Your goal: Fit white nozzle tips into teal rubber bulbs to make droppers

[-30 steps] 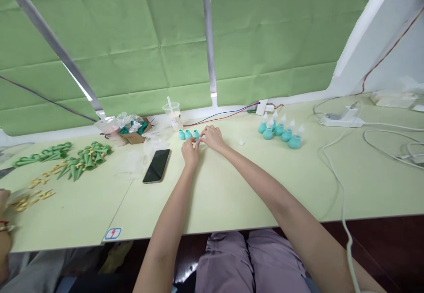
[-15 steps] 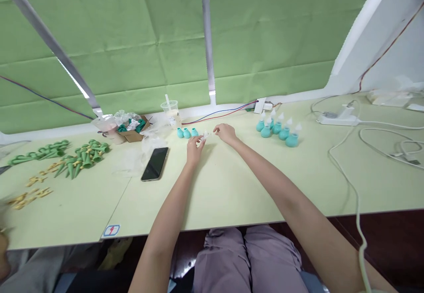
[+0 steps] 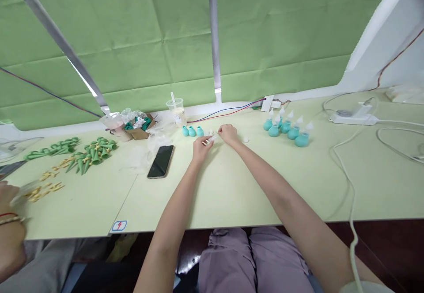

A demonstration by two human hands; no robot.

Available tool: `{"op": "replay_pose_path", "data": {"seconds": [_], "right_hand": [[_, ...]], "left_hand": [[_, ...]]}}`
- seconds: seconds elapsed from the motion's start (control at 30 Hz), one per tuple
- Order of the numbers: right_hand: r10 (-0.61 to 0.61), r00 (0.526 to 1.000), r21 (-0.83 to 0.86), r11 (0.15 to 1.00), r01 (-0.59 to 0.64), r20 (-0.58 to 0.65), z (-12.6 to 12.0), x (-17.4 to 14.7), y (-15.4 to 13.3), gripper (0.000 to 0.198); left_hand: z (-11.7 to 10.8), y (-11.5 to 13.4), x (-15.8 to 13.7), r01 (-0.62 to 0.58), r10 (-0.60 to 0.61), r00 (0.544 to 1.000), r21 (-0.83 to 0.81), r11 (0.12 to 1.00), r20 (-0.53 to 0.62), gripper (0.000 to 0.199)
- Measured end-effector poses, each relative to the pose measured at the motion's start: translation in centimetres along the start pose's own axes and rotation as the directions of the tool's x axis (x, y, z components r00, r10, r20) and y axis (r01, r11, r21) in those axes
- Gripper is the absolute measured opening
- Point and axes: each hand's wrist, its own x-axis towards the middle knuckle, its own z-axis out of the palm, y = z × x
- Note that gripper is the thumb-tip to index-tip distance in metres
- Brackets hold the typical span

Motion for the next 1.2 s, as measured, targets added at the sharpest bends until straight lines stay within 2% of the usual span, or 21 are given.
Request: {"op": "replay_pose_path", "data": {"seconds": [0.1,0.17,0.23,0.3,0.43,0.63,0.83,1.0,1.2], "right_hand": [[-0.048,0.993,0.208,0.976,0.069,-0.105,-1.6,-1.4,0.5,0.012],[-0.149,0.976,0.307,0.932,0.193,-0.159,-2.8,-3.1,0.9,0.013],[-0.249,0.944,0.319,0.896,0.309,-0.216,-3.7,-5.2,1.4,0.012],[-0.298,0.925,0.295,0.885,0.360,-0.234,-4.1,-7.2,2.0,0.011],[-0.284,0.921,0.288,0.889,0.357,-0.266,-4.1,-9.7,3.2,0.012],[-0.325,0.919,0.212,0.904,0.371,-0.221,-3.9,-10.0,4.0,0.013],[-0.329,0.922,0.237,0.897,0.373,-0.206,-4.0,-10.0,4.2,0.014],[-0.356,0.903,0.198,0.893,0.405,-0.239,-4.5,-10.1,4.4,0.020],[-0.418,0.884,0.113,0.888,0.447,-0.210,-4.9,-10.1,4.6,0.021]], "left_hand": [[0.1,0.2,-0.1,-0.002,0.004,0.998,-0.032,0.999,0.057,0.028],[0.4,0.5,-0.3,-0.006,0.010,0.995,-0.045,0.999,0.100,0.028],[0.7,0.9,-0.5,-0.024,0.031,0.991,-0.056,0.998,0.129,0.027],[1.1,1.4,-0.8,-0.047,0.057,0.986,-0.064,0.997,0.158,0.027],[1.7,2.3,-1.4,-0.080,0.088,0.970,-0.042,0.996,0.225,0.027],[1.7,2.4,-1.7,-0.082,0.093,0.963,-0.053,0.995,0.253,0.026],[1.9,2.5,-1.7,0.014,0.054,0.948,-0.213,0.977,0.312,0.031],[1.7,2.9,-1.8,-0.017,0.107,0.945,-0.279,0.960,0.309,0.029],[1.3,3.6,-1.9,0.018,0.096,0.945,-0.345,0.939,0.311,0.029]]}}
